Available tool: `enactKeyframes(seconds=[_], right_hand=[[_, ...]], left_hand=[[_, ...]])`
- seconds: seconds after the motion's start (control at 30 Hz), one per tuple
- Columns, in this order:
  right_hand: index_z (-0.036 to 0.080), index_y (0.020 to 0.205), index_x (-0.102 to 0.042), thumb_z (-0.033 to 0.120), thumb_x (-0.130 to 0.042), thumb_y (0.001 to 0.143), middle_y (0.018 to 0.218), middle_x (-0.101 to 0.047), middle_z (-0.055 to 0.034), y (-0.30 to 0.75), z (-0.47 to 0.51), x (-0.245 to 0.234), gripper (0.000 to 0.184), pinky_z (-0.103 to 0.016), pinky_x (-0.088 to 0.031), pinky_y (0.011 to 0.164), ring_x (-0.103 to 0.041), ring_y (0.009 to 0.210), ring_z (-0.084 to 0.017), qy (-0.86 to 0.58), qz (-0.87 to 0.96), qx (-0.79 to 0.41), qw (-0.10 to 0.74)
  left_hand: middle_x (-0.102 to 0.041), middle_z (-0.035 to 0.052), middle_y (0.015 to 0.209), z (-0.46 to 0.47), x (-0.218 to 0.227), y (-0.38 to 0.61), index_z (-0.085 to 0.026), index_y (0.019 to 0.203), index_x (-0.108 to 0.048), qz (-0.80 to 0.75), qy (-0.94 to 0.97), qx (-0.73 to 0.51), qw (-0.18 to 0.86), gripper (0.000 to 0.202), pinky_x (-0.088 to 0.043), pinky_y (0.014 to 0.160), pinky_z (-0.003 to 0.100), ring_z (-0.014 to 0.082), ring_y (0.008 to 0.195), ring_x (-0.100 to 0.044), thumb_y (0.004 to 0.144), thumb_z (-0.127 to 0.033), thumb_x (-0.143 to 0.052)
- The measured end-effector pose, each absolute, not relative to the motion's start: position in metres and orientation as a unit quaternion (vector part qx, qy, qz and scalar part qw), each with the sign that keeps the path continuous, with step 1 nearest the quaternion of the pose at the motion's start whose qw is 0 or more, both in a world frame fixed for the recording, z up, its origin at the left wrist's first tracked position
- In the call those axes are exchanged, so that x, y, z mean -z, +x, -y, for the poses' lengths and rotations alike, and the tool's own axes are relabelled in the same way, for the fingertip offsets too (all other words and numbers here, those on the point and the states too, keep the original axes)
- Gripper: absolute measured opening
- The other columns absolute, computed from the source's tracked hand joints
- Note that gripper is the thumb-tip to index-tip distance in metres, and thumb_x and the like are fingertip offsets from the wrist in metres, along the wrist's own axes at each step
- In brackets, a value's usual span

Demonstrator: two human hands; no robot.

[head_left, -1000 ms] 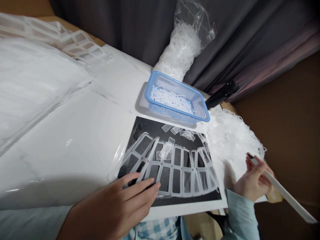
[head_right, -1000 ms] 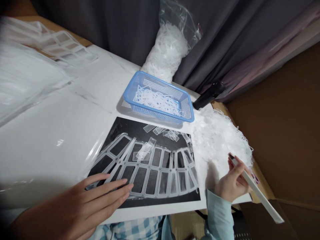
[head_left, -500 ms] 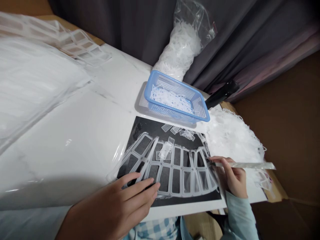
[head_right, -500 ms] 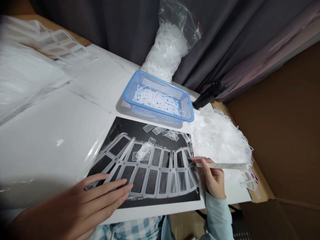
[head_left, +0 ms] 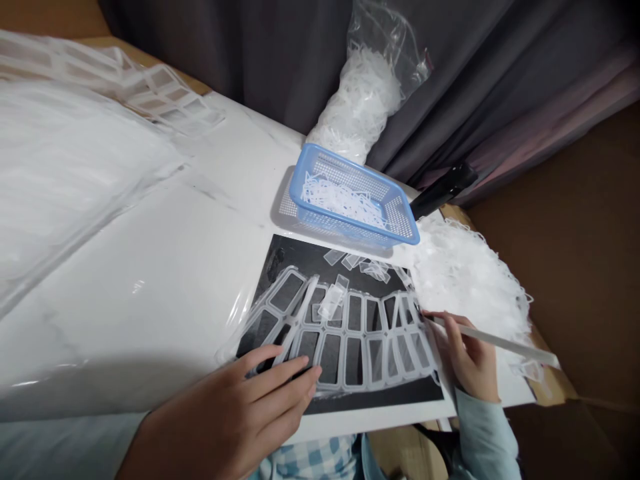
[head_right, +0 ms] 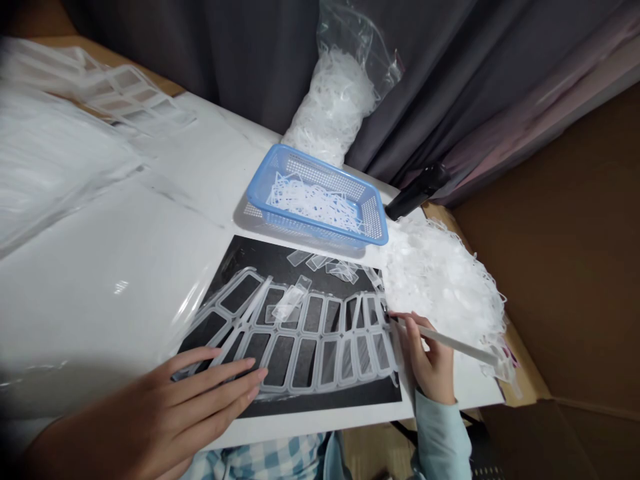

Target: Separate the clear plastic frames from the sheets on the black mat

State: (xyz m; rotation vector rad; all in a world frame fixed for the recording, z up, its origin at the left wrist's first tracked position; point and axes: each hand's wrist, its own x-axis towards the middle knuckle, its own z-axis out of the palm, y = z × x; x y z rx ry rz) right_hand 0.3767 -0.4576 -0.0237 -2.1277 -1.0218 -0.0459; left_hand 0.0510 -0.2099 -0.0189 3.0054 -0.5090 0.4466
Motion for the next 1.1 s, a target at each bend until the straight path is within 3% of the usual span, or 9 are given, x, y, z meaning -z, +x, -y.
enactKeyframes(seconds=[0.13, 0.33, 0.73, 1.1], right_hand=[[0.021, 0.100, -0.076, 0.037, -0.056, 0.098, 0.102, -0.076, -0.0079, 0.370, 0.462, 0.023, 0.026, -0.046, -0.049, 0.101, -0.069, 0.104, -0.026, -0.829, 0.397, 0.065, 0.388], [0.022, 0.101, -0.078, 0.038, -0.056, 0.097, 0.102, -0.078, -0.0083, 0.362, 0.455, 0.019, 0.027, -0.038, -0.061, 0.086, -0.074, 0.096, -0.024, -0.797, 0.460, -0.013, 0.390], [0.020, 0.099, -0.078, 0.036, -0.055, 0.099, 0.104, -0.078, -0.0108, 0.363, 0.454, 0.018, 0.028, -0.045, -0.061, 0.091, -0.074, 0.101, -0.028, -0.789, 0.478, -0.047, 0.383], [0.022, 0.105, -0.077, 0.029, -0.056, 0.098, 0.107, -0.077, -0.0101, 0.369, 0.455, 0.022, 0.024, -0.043, -0.060, 0.093, -0.073, 0.104, -0.026, -0.773, 0.518, -0.051, 0.363]], left_hand=[[-0.056, -0.0012, 0.145, 0.210, 0.020, 0.051, -0.023, 0.136, -0.056, 0.167, 0.976, -0.135, 0.032, 0.043, -0.043, 0.097, 0.038, 0.0206, 0.126, -0.053, 0.100, -0.043, -0.045], [-0.056, 0.0003, 0.146, 0.211, 0.023, 0.050, -0.022, 0.136, -0.056, 0.165, 0.977, -0.129, 0.029, 0.044, -0.044, 0.097, 0.037, 0.0213, 0.126, -0.053, 0.099, -0.045, -0.047], [-0.058, 0.0022, 0.143, 0.211, 0.021, 0.052, -0.022, 0.132, -0.060, 0.164, 0.976, -0.135, 0.043, 0.043, -0.042, 0.097, 0.036, 0.0214, 0.125, -0.053, 0.097, -0.045, -0.050], [-0.058, 0.0021, 0.144, 0.212, 0.022, 0.053, -0.022, 0.131, -0.061, 0.162, 0.977, -0.132, 0.045, 0.043, -0.042, 0.097, 0.036, 0.0215, 0.125, -0.053, 0.096, -0.045, -0.053]])
